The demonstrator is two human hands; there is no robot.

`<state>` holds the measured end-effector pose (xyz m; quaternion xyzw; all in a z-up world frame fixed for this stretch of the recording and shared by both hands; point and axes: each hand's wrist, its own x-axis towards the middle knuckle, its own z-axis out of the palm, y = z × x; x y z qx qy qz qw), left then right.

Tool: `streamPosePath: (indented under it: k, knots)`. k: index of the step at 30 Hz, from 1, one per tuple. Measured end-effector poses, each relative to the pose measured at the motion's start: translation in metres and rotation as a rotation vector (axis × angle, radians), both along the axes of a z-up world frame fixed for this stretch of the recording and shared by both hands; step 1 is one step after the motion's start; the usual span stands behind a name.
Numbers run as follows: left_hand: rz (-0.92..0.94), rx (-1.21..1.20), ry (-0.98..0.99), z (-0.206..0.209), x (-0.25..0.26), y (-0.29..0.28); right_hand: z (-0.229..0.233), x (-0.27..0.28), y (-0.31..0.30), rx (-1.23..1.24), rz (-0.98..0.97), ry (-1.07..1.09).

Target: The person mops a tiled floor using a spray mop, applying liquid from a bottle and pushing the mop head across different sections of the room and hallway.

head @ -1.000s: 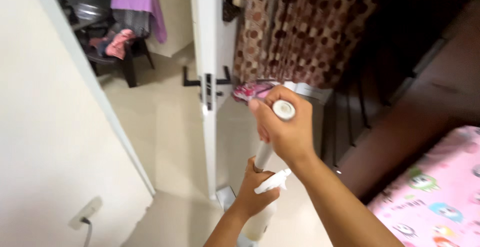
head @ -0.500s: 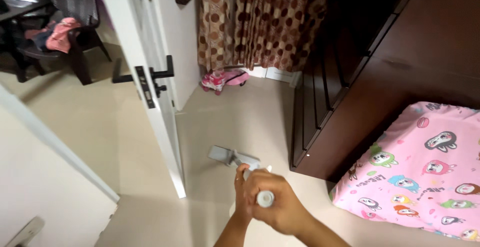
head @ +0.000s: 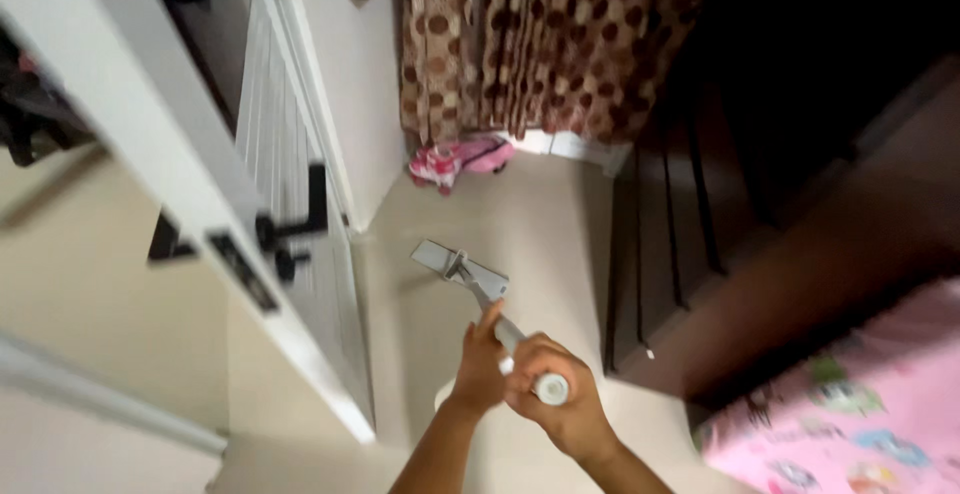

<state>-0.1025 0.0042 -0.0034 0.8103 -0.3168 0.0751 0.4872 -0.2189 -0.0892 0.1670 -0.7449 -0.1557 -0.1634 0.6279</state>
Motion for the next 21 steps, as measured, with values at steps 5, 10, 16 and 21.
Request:
streamPosePath:
  k: [5,10,16,21]
  knots:
    - [-0.179,0.062,0.082,0.01,0.096,-0.016,-0.019,0.091,-0.021,0.198,-0.071,0.181]
    - [-0.153,0.071,0.168,0.01,0.187,-0.029,-0.034,0.175,-0.02,0.233,-0.154,0.123]
    - [-0.135,0.043,0.12,-0.01,0.232,-0.026,-0.062,0.221,-0.012,0.039,-0.269,-0.034]
    - [-0.17,0.108,0.109,-0.019,0.26,-0.013,-0.061,0.241,0.002,0.146,-0.261,0.072]
